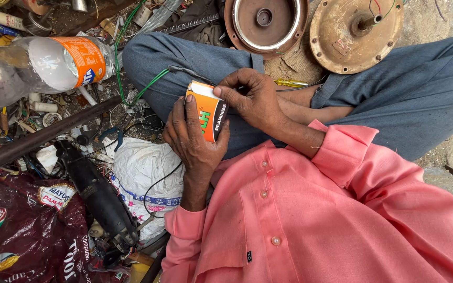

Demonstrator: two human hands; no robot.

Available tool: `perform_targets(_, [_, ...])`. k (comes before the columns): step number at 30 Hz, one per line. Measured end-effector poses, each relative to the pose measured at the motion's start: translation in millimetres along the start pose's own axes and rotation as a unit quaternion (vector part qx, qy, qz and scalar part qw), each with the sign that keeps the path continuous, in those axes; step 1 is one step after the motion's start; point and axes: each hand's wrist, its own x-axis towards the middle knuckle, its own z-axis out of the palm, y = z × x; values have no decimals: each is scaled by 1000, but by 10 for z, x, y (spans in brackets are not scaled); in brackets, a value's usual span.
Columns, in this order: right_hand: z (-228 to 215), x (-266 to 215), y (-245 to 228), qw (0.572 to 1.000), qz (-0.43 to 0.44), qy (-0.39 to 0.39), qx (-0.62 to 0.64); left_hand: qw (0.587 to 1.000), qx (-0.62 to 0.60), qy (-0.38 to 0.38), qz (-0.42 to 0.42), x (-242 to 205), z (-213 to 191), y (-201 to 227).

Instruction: The person opens a box of bearings and removes a bearing. They then use a hammer to strike the edge of a motor rotor, attempting to remove a component. The person handles the rotor and hammer throughout the clip.

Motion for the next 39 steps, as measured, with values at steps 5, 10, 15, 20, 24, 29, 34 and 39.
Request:
perform_targets(5, [-5,-25,-102,995,-74,2,-62,1000,-3,8,3,-14,10,-4])
perform_targets(10, [-13,-8,-204,989,-114,-16,-93,1000,-4,14,6,12,13,2])
perform_targets(15, [75,-43,-231,982,-162,1,-96,1000,7,14,4,47,-23,41])
perform_targets(20, [66,-27,-198,975,-180,-13,-133,1000,-25,15,11,97,-58,38])
perform_targets(24, [43,-15,-267,956,-246,-21,-157,1000,-24,1,7,189,-109,25])
perform_targets(29, [50,-19,-315,942,-259,-62,-203,999,-16,34,-31,149,-125,209])
perform_targets(34, [29,45,-237,934,-229,-166,-220,981,-151,-18,-117,-22,-195,298])
perform_targets(39, [-10,-8,-252,926,-250,-183,-217,981,-192,3,-5,57,-297,-182])
